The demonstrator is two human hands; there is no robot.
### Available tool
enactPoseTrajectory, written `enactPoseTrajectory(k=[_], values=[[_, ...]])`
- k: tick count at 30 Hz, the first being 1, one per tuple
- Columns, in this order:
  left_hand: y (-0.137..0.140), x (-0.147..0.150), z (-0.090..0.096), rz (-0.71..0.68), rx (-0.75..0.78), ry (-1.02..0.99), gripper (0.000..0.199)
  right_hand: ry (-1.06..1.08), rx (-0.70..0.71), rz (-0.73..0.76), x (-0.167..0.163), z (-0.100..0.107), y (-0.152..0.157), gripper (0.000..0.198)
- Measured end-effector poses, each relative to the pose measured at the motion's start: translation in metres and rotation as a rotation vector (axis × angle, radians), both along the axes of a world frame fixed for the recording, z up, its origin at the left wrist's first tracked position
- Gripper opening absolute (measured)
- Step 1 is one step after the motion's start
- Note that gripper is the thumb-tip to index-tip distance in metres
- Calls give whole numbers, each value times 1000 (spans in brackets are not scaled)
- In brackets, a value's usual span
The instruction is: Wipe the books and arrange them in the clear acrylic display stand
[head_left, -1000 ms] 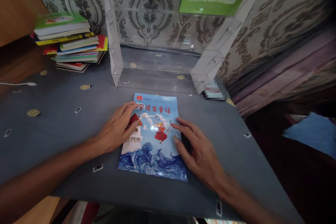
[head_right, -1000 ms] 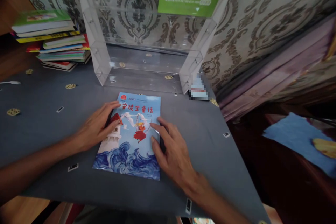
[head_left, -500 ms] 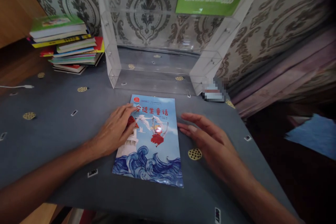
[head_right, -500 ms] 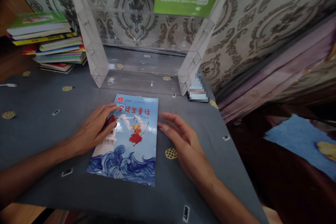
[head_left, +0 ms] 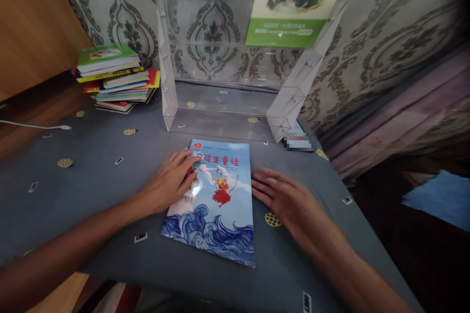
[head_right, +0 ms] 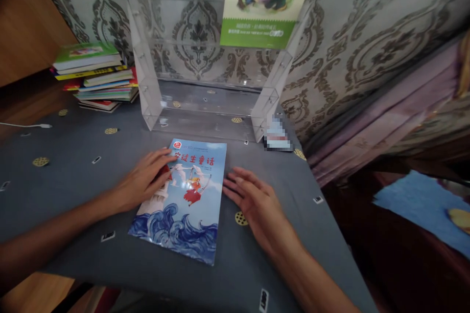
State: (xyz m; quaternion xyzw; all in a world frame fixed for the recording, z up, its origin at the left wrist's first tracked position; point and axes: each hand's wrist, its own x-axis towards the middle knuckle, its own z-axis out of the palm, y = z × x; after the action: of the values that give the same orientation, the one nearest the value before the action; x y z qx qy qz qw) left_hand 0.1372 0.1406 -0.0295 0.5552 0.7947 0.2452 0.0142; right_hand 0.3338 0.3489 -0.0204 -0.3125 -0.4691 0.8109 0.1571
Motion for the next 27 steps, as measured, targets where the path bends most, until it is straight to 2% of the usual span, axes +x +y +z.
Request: enactPoseTrajectory(k=[4, 11, 15, 18, 22, 25, 27], values=[[6, 12, 19, -17, -117, 109, 32, 65, -86, 119, -9, 0, -6, 30], [18, 36, 64, -29, -185, -66, 42, 312, -124, 265, -28, 12, -33, 43], [16, 45, 75, -53, -189, -38, 37, 339, -153, 281, -34, 11, -39, 45], [17, 61, 70, -94, -201, 83, 29, 280, -183, 269, -33, 7, -36, 42], [23, 74, 48, -167, -233, 231, 28, 268, -184, 283, -31, 3, -31, 53], [26, 59, 28, -148, -117, 188, 28, 268, -159, 262, -31, -2, -30, 69], [25, 38, 16, -25, 20, 128, 36, 262, -160, 229, -31, -7, -30, 84]])
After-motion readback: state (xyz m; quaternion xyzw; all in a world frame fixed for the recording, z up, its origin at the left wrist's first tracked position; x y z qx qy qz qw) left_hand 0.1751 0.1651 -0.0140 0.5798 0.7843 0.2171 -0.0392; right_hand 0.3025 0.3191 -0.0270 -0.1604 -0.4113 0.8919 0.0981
